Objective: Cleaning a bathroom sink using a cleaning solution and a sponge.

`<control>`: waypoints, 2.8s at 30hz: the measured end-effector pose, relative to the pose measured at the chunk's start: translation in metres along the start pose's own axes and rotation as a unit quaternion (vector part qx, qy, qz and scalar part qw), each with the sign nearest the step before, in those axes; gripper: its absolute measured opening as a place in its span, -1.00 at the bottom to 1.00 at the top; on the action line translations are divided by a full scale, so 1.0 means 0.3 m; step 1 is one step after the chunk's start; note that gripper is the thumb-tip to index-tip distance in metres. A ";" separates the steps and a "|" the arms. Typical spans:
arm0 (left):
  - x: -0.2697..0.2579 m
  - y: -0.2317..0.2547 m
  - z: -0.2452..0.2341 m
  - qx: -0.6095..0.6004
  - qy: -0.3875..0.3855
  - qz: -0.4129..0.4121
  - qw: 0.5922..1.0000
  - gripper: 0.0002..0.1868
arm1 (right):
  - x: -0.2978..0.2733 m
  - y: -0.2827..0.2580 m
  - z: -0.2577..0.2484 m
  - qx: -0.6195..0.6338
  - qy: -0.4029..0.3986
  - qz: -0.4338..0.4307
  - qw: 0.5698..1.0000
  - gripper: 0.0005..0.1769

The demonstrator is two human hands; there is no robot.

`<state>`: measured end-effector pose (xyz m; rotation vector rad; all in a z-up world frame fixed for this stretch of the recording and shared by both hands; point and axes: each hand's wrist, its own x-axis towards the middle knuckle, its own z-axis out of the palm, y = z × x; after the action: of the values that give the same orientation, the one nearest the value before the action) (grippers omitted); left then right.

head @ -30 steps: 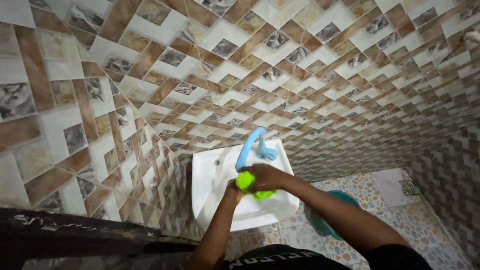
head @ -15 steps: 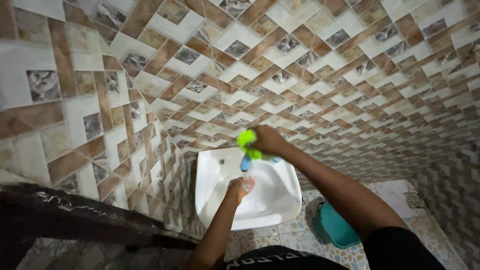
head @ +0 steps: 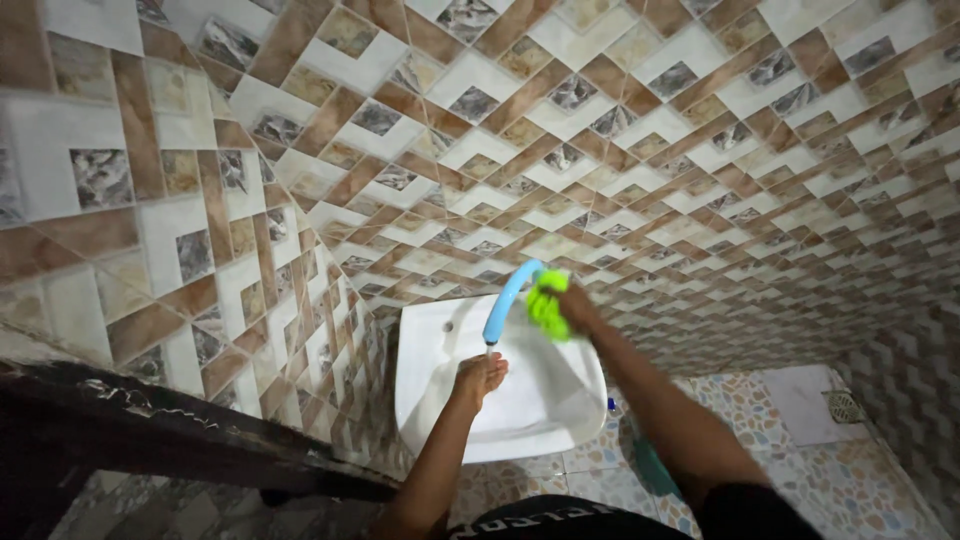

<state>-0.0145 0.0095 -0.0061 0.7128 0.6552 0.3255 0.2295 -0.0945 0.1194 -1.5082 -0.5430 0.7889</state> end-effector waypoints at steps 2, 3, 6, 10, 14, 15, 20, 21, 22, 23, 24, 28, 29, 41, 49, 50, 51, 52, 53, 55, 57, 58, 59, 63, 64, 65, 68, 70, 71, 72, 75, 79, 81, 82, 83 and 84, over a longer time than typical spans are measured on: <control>0.045 -0.049 -0.037 0.003 -0.038 0.039 0.999 -0.53 | -0.021 0.182 0.076 0.036 -0.035 0.089 0.995 -0.69; 0.036 -0.030 -0.008 0.002 -0.037 0.041 0.998 -0.53 | -0.065 0.186 0.151 0.035 -0.036 0.088 0.995 -0.69; -0.001 -0.003 0.024 0.042 0.118 -0.072 0.989 -0.38 | -0.173 0.269 0.359 0.118 -0.065 0.160 0.978 -0.74; -0.183 0.127 0.114 0.000 0.068 -0.131 0.989 -0.27 | -0.172 0.412 0.479 0.171 -0.016 0.096 0.980 -0.68; -0.249 0.146 0.136 -0.063 0.019 -0.172 0.983 -0.27 | -0.160 0.350 0.498 -0.021 0.065 0.043 0.997 -0.61; -0.196 0.090 0.095 -0.064 0.021 -0.172 0.983 -0.27 | -0.199 0.289 0.502 -0.021 0.064 0.045 0.997 -0.61; -0.029 -0.074 0.001 -0.051 0.064 0.057 0.995 -0.44 | -0.257 0.208 0.505 -0.189 0.145 -0.250 0.938 -0.69; -0.012 -0.078 0.002 -0.053 0.063 0.058 0.995 -0.44 | -0.262 0.180 0.512 -0.191 0.145 -0.252 0.938 -0.69; 0.002 -0.087 0.002 -0.006 0.128 0.126 0.984 -0.48 | -0.272 0.155 0.518 -0.179 0.139 -0.187 0.956 -0.75; 0.017 -0.096 0.002 0.041 0.192 0.193 0.961 -0.52 | -0.281 0.130 0.523 -0.166 0.133 -0.121 0.970 -0.80; 0.027 -0.101 -0.008 0.042 0.190 0.190 0.962 -0.52 | -0.301 0.130 0.523 -0.166 0.135 -0.119 0.969 -0.80; -0.015 -0.026 0.070 0.162 0.264 0.189 0.932 -0.59 | -0.319 0.217 0.493 0.039 0.037 0.044 0.998 -0.70; -0.048 0.013 0.116 0.195 0.295 0.133 0.926 -0.67 | -0.310 0.263 0.478 0.082 0.021 0.033 0.996 -0.63; -0.027 0.018 0.148 0.311 0.179 0.106 0.927 -0.81 | -0.294 0.392 0.393 0.103 0.097 0.081 0.987 -0.57; -0.079 0.042 0.200 0.380 0.330 0.273 0.820 -0.63 | -0.264 0.368 0.435 0.281 0.100 0.234 0.925 -0.55; -0.080 0.024 0.191 0.368 0.351 0.332 0.794 -0.68 | -0.303 0.312 0.454 0.349 0.042 0.255 0.901 -0.53; -0.088 0.016 0.190 0.367 0.353 0.331 0.795 -0.68 | -0.329 0.286 0.459 0.347 0.041 0.256 0.901 -0.53; -0.093 0.010 0.193 0.362 0.323 0.308 0.818 -0.74 | -0.350 0.258 0.462 0.371 -0.021 0.246 0.895 -0.57; -0.098 0.004 0.196 0.357 0.292 0.285 0.840 -0.75 | -0.372 0.230 0.465 0.393 -0.082 0.236 0.885 -0.61; -0.139 0.045 0.217 0.389 0.283 0.222 0.848 -0.70 | -0.364 0.233 0.457 0.392 -0.109 0.243 0.881 -0.60; -0.119 0.062 0.169 0.422 0.269 0.157 0.852 -0.64 | -0.343 0.265 0.447 0.394 -0.133 0.247 0.875 -0.60; -0.080 0.053 0.118 0.454 0.227 0.156 0.847 -0.69 | -0.329 0.292 0.434 0.367 -0.121 0.254 0.886 -0.57; -0.041 0.044 0.066 0.486 0.185 0.156 0.840 -0.73 | -0.314 0.320 0.420 0.341 -0.110 0.261 0.897 -0.55; -0.158 0.092 0.067 0.535 0.235 0.215 0.782 -0.75 | -0.258 0.457 0.449 0.224 -0.045 0.218 0.949 -0.63; -0.170 0.109 0.082 0.599 0.251 0.230 0.725 -0.72 | -0.244 0.442 0.461 0.208 -0.016 0.177 0.962 -0.67; -0.182 0.126 0.099 0.658 0.265 0.242 0.662 -0.66 | -0.230 0.425 0.471 0.192 0.012 0.135 0.972 -0.69; -0.131 0.067 0.073 0.483 0.240 0.203 0.817 -0.61 | -0.246 0.340 0.470 0.175 0.054 0.076 0.980 -0.66; -0.092 0.029 0.055 0.281 0.198 0.153 0.927 -0.56 | -0.268 0.311 0.474 0.168 0.047 0.054 0.983 -0.69; -0.069 0.013 0.049 0.173 0.172 0.126 0.962 -0.54 | -0.275 0.294 0.475 0.160 0.040 0.031 0.986 -0.72; -0.051 -0.015 0.045 0.063 0.141 0.094 0.983 -0.51 | -0.292 0.316 0.467 0.160 0.043 0.032 0.986 -0.72; -0.019 -0.067 0.052 -0.158 0.073 0.023 0.985 -0.45 | -0.337 0.366 0.444 0.151 0.004 -0.048 0.987 -0.73; -0.021 -0.069 0.082 -0.051 0.196 0.184 0.962 -0.65 | -0.328 0.381 0.437 0.224 0.049 -0.061 0.971 -0.73; -0.030 -0.084 0.089 0.059 0.191 0.252 0.947 -0.67 | -0.326 0.353 0.448 0.282 0.088 -0.015 0.955 -0.77; -0.040 -0.088 0.101 0.095 0.186 0.262 0.942 -0.68 | -0.334 0.317 0.452 0.320 0.104 0.049 0.940 -0.79; -0.050 -0.092 0.113 0.131 0.180 0.271 0.937 -0.69 | -0.342 0.280 0.456 0.358 0.120 0.113 0.919 -0.76; -0.070 -0.075 0.134 0.133 0.176 0.270 0.937 -0.69 | -0.376 0.213 0.458 0.360 0.123 0.111 0.918 -0.76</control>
<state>-0.0027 -0.0370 0.0105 1.1089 0.8452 0.8994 0.0455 -0.0939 0.0770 -0.9578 0.1214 0.8343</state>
